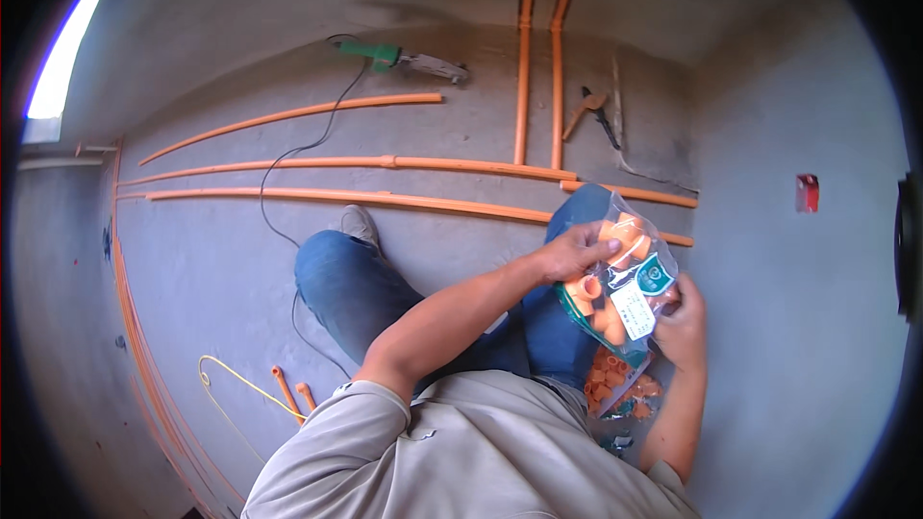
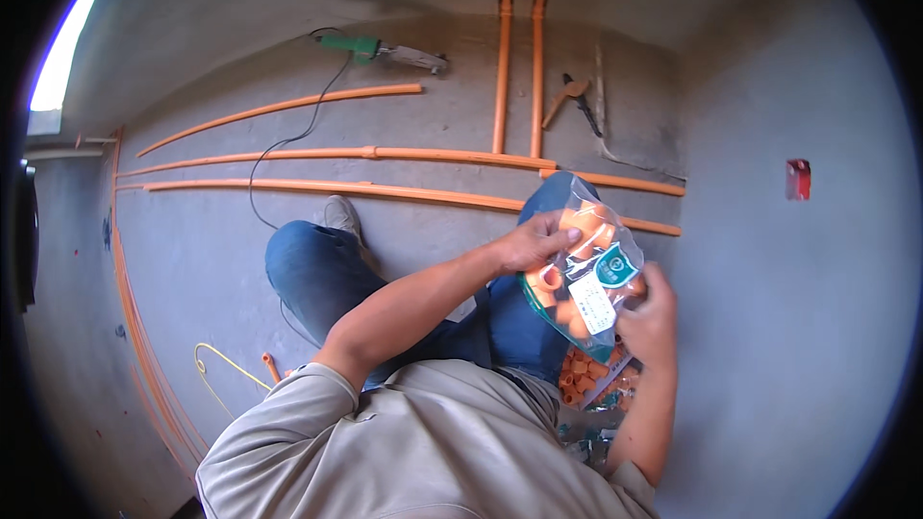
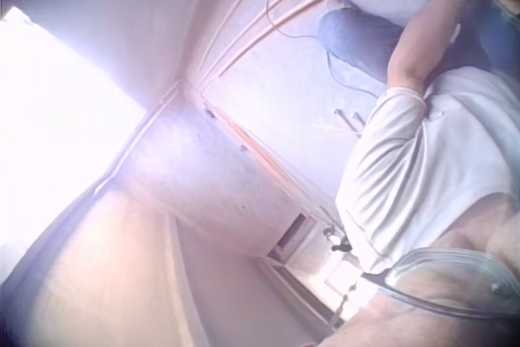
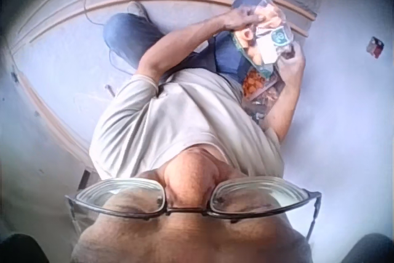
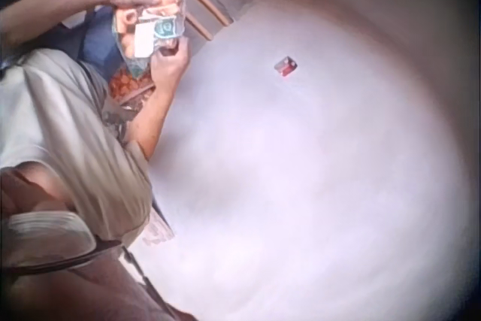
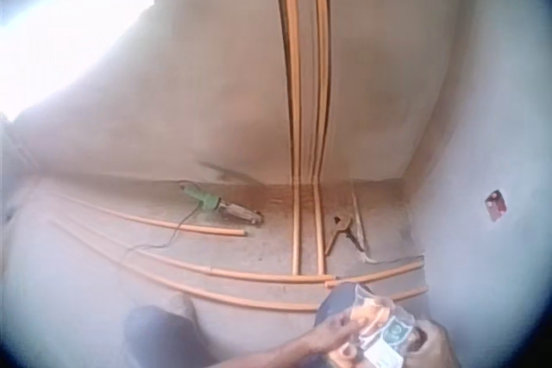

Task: The person positions orange conduits on the floor, selects a coupling from a plastic bag, and uses a heating tool to join a conduit section to the coupling.

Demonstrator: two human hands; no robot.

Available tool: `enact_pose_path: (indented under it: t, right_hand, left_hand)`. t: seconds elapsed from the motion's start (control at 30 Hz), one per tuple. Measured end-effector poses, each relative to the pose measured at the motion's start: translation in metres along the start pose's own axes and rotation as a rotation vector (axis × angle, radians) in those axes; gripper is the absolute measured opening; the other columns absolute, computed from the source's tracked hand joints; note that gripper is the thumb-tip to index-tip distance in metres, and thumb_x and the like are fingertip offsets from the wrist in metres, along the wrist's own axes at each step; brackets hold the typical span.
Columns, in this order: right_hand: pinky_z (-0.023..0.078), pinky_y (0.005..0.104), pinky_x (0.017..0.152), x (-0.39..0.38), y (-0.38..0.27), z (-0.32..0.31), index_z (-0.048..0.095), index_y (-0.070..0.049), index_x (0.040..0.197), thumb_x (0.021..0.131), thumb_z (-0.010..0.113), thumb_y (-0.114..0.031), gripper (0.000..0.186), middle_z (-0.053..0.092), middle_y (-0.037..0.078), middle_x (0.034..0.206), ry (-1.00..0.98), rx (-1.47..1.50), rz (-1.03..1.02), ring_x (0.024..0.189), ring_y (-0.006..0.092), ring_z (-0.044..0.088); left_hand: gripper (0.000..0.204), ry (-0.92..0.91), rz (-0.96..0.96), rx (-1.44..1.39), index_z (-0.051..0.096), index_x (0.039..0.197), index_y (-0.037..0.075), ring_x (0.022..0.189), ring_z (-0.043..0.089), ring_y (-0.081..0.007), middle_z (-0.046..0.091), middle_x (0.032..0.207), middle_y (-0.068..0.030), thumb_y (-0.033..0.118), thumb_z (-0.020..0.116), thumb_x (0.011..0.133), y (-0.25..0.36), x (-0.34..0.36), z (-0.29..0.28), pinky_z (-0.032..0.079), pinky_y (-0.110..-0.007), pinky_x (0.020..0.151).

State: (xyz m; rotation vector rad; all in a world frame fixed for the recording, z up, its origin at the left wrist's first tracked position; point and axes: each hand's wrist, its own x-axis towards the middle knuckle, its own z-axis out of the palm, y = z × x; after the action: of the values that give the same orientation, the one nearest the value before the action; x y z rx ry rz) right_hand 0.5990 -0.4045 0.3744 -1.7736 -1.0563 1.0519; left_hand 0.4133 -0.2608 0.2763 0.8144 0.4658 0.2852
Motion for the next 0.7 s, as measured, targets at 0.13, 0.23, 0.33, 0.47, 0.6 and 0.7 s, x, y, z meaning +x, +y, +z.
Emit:
enact_pose_path:
  t: [0.13, 0.23, 0.33, 0.47, 0.6, 0.7]
  right_hand:
    - [0.044, 0.0322, 0.097, -0.023, 0.005, -0.054, 0.055, 0.001, 0.113, 0.076, 0.076, -0.011, 0.045, 0.056, 0.007, 0.110, 0.292, -0.283, 0.043, 0.104, 0.0170, 0.055]
    - [0.041, 0.0339, 0.100, -0.031, -0.005, -0.067, 0.055, 0.000, 0.106, 0.071, 0.081, -0.024, 0.050, 0.054, 0.013, 0.122, 0.255, -0.031, -0.036, 0.110, 0.0209, 0.055]
    - [0.039, 0.0352, 0.102, -0.023, -0.022, -0.032, 0.055, -0.002, 0.099, 0.066, 0.083, -0.032, 0.053, 0.049, 0.019, 0.133, 0.017, 0.197, -0.117, 0.114, 0.0251, 0.055]
    - [0.044, 0.0318, 0.093, -0.013, -0.012, -0.022, 0.055, -0.003, 0.094, 0.062, 0.083, -0.030, 0.050, 0.053, 0.014, 0.123, -0.175, 0.204, 0.040, 0.106, 0.0196, 0.056]
    - [0.045, 0.0304, 0.090, -0.013, -0.012, -0.029, 0.054, -0.002, 0.095, 0.063, 0.081, -0.027, 0.048, 0.055, 0.009, 0.113, -0.084, 0.223, -0.018, 0.100, 0.0164, 0.055]
    - [0.046, 0.0295, 0.088, -0.031, 0.021, -0.063, 0.055, -0.002, 0.098, 0.065, 0.078, -0.025, 0.047, 0.054, 0.007, 0.110, 0.062, 0.214, 0.071, 0.099, 0.0146, 0.054]
  left_hand:
    - [0.044, 0.056, 0.012, -0.108, 0.053, 0.135, 0.002, 0.110, 0.063, -0.0132, 0.066, 0.123, -0.0071, 0.033, 0.057, 0.104, -0.004, -0.003, 0.001, 0.052, -0.030, 0.097]
    - [0.044, 0.047, 0.068, -0.129, 0.054, 0.135, 0.002, 0.110, 0.063, -0.0132, 0.066, 0.123, -0.0067, 0.033, 0.058, 0.103, -0.006, 0.002, 0.005, 0.051, -0.030, 0.098]
    - [0.044, -0.010, 0.058, -0.062, 0.052, 0.136, 0.001, 0.114, 0.060, -0.0146, 0.064, 0.127, -0.0068, 0.029, 0.061, 0.102, -0.008, 0.003, 0.016, 0.048, -0.031, 0.102]
    - [0.042, -0.127, 0.109, -0.110, 0.053, 0.133, 0.001, 0.109, 0.060, -0.0122, 0.065, 0.120, -0.0057, 0.027, 0.063, 0.101, -0.005, 0.007, 0.044, 0.050, -0.030, 0.097]
    - [0.042, -0.018, 0.064, 0.164, 0.057, 0.125, 0.000, 0.095, 0.065, -0.0133, 0.069, 0.102, -0.0078, 0.029, 0.068, 0.098, -0.011, 0.004, 0.048, 0.053, -0.030, 0.085]
    - [0.039, 0.088, 0.057, 0.497, 0.054, 0.121, 0.001, 0.089, 0.066, -0.0144, 0.070, 0.091, -0.0082, 0.028, 0.068, 0.098, -0.003, 0.004, 0.040, 0.053, -0.033, 0.082]
